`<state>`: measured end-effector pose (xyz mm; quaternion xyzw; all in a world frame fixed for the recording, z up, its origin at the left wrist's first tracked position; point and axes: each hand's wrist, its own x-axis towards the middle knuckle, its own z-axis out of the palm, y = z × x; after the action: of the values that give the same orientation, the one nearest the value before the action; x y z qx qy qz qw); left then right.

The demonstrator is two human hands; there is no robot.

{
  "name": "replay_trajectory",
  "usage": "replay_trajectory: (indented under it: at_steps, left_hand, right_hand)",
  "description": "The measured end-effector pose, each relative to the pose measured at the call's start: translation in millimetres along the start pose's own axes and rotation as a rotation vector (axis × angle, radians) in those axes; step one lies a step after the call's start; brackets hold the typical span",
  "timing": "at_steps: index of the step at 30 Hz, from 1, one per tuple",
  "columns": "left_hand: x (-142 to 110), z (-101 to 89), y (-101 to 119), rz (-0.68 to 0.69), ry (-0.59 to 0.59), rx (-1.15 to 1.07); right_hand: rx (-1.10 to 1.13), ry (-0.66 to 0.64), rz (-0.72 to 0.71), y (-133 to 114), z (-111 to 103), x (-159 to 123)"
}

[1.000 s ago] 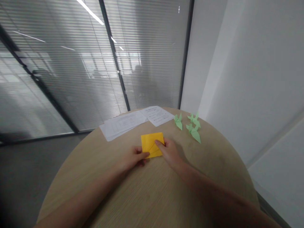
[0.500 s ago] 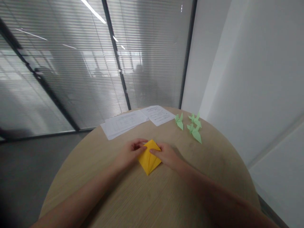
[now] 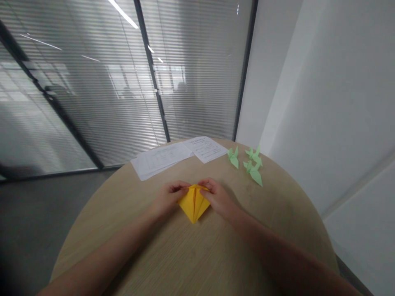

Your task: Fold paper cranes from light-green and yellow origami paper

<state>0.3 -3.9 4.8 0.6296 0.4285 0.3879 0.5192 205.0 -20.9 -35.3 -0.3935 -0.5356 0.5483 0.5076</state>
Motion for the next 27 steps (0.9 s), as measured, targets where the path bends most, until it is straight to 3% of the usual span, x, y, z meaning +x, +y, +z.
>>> replay_trajectory:
  at_steps: [5,11,17,23,27]
  left_hand:
    - [2.4,-1.3,-3.1,-0.032,0.054,-0.066]
    - [0.1,3.0,-5.5,0.072,-0.039,-0.001]
    - [-3.8,0.6,1.5,0.107,-0.029,0.038]
    - [-4.3,-4.6,6.6,0.044,-0.066,-0.113]
    - [-2.0,-4.1,1.4,-0.03,-0.054,0.017]
  right_hand:
    - [0.028,0.051,-0.005,1.1,-2.6,2.6]
    - [0.057,0.051,-0.005,0.9,-2.1,1.1]
    - [0.026,0.028,-0.001,5.9,-2.7,2.1]
    - [-0.08,0.113,-0.027,7.8,-6.5,5.3]
    - [-0.222,0.098,-0.051,-0.5,-6.6,1.3]
